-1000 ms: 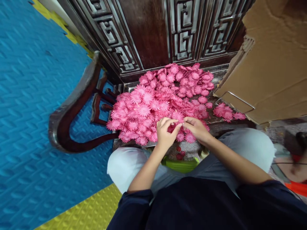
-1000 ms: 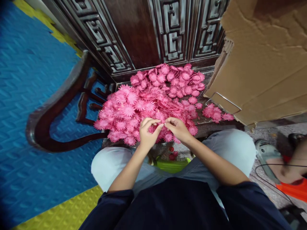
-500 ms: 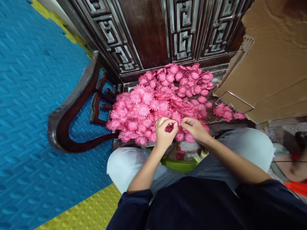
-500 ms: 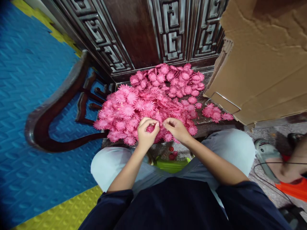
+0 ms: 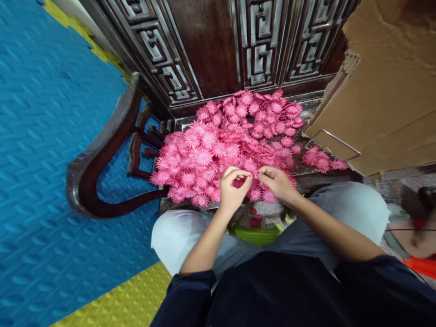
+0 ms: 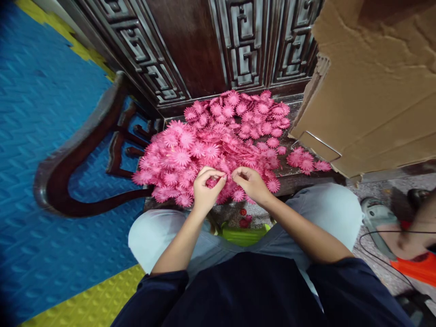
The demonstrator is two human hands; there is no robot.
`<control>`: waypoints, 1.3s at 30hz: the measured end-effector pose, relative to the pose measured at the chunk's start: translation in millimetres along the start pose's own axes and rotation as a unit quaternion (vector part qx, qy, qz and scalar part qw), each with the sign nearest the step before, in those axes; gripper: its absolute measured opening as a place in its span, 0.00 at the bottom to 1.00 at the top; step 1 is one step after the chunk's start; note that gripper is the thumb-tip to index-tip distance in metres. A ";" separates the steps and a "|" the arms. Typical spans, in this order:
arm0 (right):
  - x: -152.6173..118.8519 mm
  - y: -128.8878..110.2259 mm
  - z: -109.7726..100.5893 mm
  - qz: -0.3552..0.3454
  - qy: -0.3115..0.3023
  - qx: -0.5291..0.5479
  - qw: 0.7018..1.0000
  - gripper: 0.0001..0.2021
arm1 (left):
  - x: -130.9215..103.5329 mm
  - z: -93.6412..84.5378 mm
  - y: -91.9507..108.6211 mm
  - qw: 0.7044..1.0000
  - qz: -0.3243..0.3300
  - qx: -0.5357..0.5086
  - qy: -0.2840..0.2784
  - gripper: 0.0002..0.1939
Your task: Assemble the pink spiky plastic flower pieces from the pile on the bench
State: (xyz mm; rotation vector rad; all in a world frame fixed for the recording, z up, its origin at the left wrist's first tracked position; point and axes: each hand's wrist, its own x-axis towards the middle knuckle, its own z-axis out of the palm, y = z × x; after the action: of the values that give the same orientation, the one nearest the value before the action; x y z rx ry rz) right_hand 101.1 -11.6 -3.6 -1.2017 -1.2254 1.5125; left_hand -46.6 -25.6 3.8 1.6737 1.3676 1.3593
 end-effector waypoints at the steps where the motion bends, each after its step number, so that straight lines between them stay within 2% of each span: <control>1: 0.0 0.2 -0.1 0.002 -0.001 0.000 1.000 0.08 | 0.1 -0.4 1.2 1.000 -0.002 -0.004 -0.006 0.01; 11: -1.1 0.0 0.8 -0.027 -0.013 -0.035 0.999 0.07 | 1.6 -1.6 -0.3 0.989 -0.096 -0.101 -0.057 0.04; 21: 0.1 2.6 0.4 -0.041 -0.008 -0.036 0.998 0.05 | 1.7 -2.1 1.4 0.999 -0.026 -0.004 -0.035 0.03; 24: -0.4 1.6 0.3 -0.035 -0.003 -0.042 0.999 0.05 | 2.0 -1.6 0.3 0.999 -0.018 0.018 -0.024 0.04; 29: -0.8 0.8 0.2 -0.019 0.034 -0.051 0.998 0.07 | 3.2 -2.2 -0.2 0.999 -0.023 0.015 -0.037 0.03; 33: -0.6 0.2 0.9 -0.008 0.042 -0.045 0.998 0.08 | 4.2 -2.7 -0.2 0.995 -0.081 -0.038 -0.048 0.02; 39: -0.6 1.3 1.1 -0.007 0.042 -0.055 0.998 0.09 | 4.4 -1.9 -6.8 0.969 -0.200 -0.131 -0.062 0.04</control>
State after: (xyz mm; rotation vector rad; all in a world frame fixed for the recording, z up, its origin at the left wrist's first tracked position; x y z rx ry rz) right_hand 100.1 -12.7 -4.7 -1.3133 -1.2714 1.3850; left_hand -50.9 -19.7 -0.1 1.2081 1.3013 1.1243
